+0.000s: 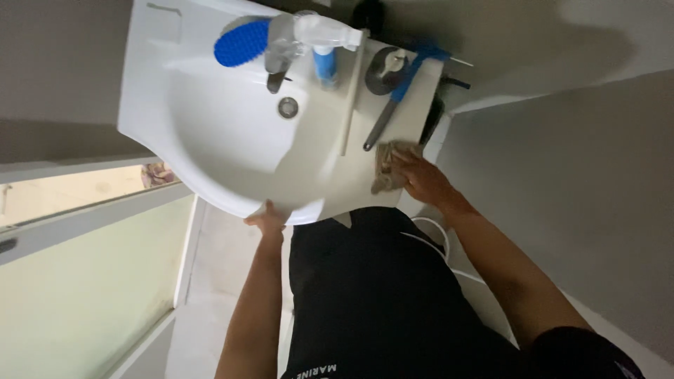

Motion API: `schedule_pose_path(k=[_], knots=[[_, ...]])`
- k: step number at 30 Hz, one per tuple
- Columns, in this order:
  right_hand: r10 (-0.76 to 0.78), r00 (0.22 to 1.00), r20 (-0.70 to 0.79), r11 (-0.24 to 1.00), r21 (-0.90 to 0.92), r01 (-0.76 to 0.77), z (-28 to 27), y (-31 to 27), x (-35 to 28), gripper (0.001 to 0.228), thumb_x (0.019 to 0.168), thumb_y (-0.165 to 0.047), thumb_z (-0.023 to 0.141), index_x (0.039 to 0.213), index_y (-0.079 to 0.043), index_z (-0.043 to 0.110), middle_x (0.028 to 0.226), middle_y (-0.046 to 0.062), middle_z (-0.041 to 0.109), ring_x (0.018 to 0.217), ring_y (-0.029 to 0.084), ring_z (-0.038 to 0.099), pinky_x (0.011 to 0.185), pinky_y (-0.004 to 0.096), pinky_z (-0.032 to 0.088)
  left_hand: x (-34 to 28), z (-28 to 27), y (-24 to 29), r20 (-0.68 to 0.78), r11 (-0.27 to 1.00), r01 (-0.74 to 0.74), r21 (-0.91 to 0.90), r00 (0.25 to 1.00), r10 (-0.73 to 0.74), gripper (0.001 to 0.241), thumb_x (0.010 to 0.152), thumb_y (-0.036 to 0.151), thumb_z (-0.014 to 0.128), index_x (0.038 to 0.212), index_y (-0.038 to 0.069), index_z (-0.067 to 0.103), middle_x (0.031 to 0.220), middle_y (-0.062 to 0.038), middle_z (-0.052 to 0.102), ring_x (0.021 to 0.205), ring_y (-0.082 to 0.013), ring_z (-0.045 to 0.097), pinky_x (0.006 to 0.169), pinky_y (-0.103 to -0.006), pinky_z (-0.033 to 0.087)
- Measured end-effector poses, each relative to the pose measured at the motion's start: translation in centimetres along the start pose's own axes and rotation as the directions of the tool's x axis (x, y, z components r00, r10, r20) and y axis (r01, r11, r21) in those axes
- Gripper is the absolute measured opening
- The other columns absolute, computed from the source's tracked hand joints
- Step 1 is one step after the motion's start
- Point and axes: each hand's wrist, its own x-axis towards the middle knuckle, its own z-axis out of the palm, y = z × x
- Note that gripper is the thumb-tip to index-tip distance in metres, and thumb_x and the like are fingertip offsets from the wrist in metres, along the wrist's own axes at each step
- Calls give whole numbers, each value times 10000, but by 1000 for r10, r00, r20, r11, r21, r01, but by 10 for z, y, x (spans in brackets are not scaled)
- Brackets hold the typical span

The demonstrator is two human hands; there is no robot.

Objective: The person scrubs the inside of a white bathroom sink using a blue scrubbing brush. After scrubbing, they switch to a brown cloth to wipe the sink basin and the surrounding countertop area.

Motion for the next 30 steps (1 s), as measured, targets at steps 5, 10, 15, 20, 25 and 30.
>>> schedule_pose_path(k=[5,10,15,20,25,30], knots=[[-275,934,-230,960,-13,279,-13,-25,15,390,901,-150,664,1287,-100,679,1394,174,620,1384,498,469,1226,688,174,-53,-106,15,432,-641,208,-739,876,-214,896,939,849,160,1663,332,51,1680,-351,61,1540,-562,98,1229,-709,7],[-475,876,-81,880,-8,476,-2,-33,5,450,782,-76,691,1232,-58,701,1348,149,666,1357,400,514,1230,692,166,-77,-113,39,386,-338,292,-895,885,-259,1041,1088,516,546,1508,292,-379,1621,-342,200,1342,-578,463,985,-743,472],[-465,882,-74,876,105,471,-42,-6,17,417,849,-4,668,1265,-29,693,1401,160,647,1397,405,498,1213,631,258,-57,-107,34,530,-340,441,-831,812,-244,1034,1082,504,521,1492,306,-407,1644,-320,219,1284,-570,530,843,-662,595],[-290,952,-102,942,147,302,-56,52,27,505,956,-225,598,1450,-126,569,1633,161,401,1506,407,331,1257,608,95,-56,-101,29,543,-304,464,-832,796,-269,1110,1043,593,577,1461,368,-427,1598,-403,184,1197,-630,553,788,-690,592],[-399,905,-150,911,52,410,-10,36,-2,333,922,-148,629,1246,-98,688,1413,127,622,1390,360,500,1240,607,206,-59,-97,29,514,-307,436,-846,819,-254,1133,1039,614,579,1466,341,-435,1625,-365,206,1218,-625,544,849,-698,568],[-322,939,-121,941,70,332,-40,65,7,486,826,-32,551,1306,-52,626,1405,172,613,1367,422,521,1218,649,278,-60,-93,27,544,-307,468,-829,802,-246,1143,1028,617,602,1448,375,-433,1625,-378,167,1209,-633,540,911,-710,544]])
